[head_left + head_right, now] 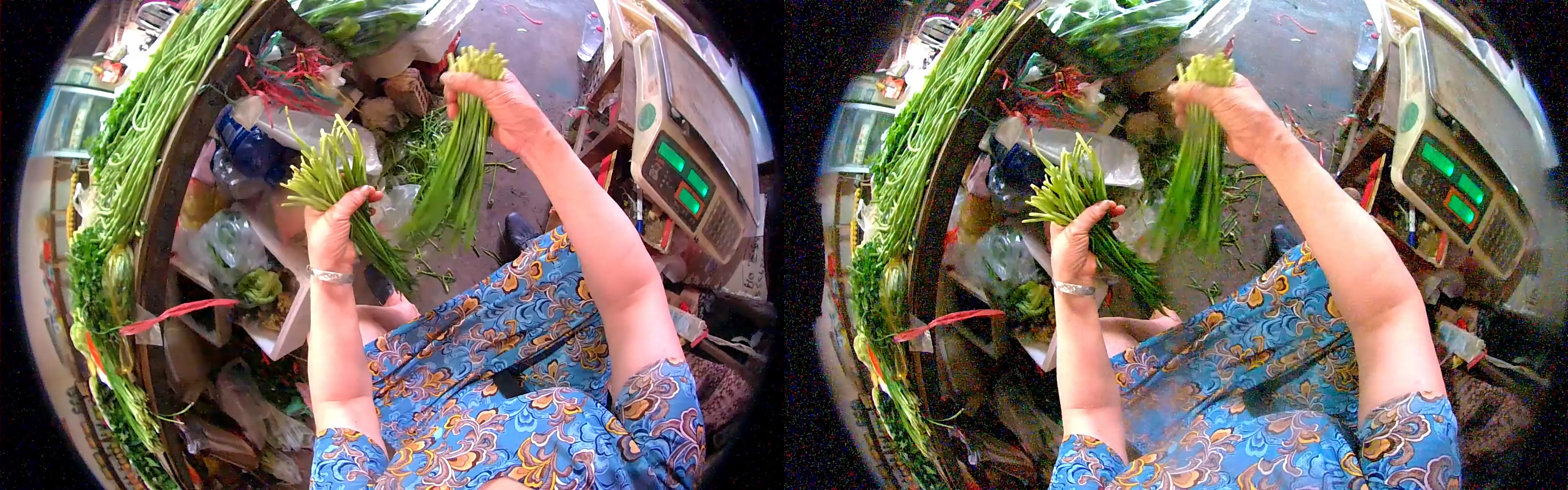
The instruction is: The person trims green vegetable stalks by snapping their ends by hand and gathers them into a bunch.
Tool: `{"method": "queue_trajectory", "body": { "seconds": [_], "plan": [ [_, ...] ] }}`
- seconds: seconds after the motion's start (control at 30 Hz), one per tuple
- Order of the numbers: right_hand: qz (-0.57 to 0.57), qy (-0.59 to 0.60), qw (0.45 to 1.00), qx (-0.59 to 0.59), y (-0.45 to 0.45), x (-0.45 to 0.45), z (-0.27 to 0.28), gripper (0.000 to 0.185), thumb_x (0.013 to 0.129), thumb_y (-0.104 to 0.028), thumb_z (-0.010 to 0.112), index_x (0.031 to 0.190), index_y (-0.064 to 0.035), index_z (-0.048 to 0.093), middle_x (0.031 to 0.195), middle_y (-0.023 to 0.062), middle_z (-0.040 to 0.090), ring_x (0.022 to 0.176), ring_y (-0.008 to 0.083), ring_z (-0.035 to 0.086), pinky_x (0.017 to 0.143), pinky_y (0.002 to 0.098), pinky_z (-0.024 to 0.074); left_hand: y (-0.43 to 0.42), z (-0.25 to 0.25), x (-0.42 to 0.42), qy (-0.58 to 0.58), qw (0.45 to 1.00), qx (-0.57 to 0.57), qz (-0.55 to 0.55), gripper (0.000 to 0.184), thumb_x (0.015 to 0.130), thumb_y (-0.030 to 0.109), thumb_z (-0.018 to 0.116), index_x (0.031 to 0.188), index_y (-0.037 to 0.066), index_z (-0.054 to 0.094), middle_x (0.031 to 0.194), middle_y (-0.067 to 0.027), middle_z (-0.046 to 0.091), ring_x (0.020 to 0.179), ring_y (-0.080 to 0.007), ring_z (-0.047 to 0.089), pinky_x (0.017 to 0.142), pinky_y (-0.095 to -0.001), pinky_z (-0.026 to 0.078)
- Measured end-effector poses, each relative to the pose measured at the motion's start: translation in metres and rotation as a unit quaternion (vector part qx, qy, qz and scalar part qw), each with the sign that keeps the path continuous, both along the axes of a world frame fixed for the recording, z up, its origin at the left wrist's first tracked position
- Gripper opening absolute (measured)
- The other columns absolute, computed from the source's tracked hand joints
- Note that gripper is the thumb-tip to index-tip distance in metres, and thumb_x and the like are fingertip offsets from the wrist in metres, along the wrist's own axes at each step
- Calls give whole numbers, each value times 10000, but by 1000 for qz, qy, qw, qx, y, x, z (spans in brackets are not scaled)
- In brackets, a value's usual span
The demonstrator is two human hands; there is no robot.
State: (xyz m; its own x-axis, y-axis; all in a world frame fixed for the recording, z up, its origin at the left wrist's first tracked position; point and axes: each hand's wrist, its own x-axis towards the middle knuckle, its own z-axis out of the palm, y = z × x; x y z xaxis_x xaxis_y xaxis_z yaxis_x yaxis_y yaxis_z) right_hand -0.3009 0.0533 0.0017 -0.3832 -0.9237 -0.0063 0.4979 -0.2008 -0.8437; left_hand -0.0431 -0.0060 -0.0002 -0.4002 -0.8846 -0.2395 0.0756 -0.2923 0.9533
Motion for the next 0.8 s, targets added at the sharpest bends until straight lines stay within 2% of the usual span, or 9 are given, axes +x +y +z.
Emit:
{"method": "queue_trajectory", "body": {
  "seconds": [0.03,0.1,0.17,0.3,0.43,0.53,0.63,0.67,0.8],
  "plan": [
    [-12,120,993,11,-1,0,-3,176,796,-168,739,901,-81,628,754,14,631,637,124,597,603,292,508,0,-2,-1,5,1000,-18,-4,237,746,3,725,956,-8,616,793,-97,679,642,-217,672,571,-309,552],
    [5,173,984,34,-3,15,-12,183,762,-176,772,827,-67,641,750,-12,623,629,87,567,567,260,485,1,-3,-3,9,999,-35,-10,236,741,4,730,949,-5,617,795,-93,678,642,-215,672,574,-307,549],
    [41,161,986,-7,-7,30,-16,186,761,-170,775,814,-48,646,764,-9,630,628,86,563,563,255,480,4,-2,-5,-25,999,-15,-33,267,748,14,736,985,-3,615,788,-74,668,641,-184,664,533,-254,509],
    [112,157,981,-19,-7,47,-13,209,764,-134,787,887,-28,655,784,-5,632,648,88,572,585,243,478,10,-2,-14,-1,999,16,-45,305,738,-19,726,1016,-7,601,831,-80,664,626,-182,651,528,-262,511],
    [132,140,981,-18,-8,50,-14,136,818,-131,729,859,-30,647,760,2,623,632,94,562,583,252,470,11,-5,-18,1,998,12,-64,329,749,-38,708,1054,-16,587,876,-86,654,679,-188,650,592,-289,560],
    [101,165,981,19,-7,44,-17,128,830,-135,713,855,-29,646,750,8,618,632,100,562,591,260,468,10,-4,-19,54,998,22,-17,318,769,-40,697,1064,-12,583,906,-84,650,699,-188,649,592,-302,575],
    [92,153,984,-1,-6,42,-17,133,830,-138,713,858,-29,643,736,8,609,636,107,564,609,264,470,8,-1,-18,71,997,17,4,286,774,-46,685,1040,12,595,901,-85,662,715,-205,659,592,-312,578],
    [86,154,984,-3,-7,39,-17,134,827,-139,716,862,-35,640,728,0,600,638,109,564,625,266,473,8,1,-17,68,998,4,-5,308,786,-41,685,1073,-4,580,924,-82,643,721,-182,648,592,-311,590],
    [15,97,995,-16,-5,31,-9,107,816,-133,720,841,-56,650,750,-9,610,647,98,565,589,267,481,5,0,-11,58,998,-30,10,282,778,-39,695,1038,-11,591,894,-83,649,683,-183,647,569,-299,578]
  ]
}}
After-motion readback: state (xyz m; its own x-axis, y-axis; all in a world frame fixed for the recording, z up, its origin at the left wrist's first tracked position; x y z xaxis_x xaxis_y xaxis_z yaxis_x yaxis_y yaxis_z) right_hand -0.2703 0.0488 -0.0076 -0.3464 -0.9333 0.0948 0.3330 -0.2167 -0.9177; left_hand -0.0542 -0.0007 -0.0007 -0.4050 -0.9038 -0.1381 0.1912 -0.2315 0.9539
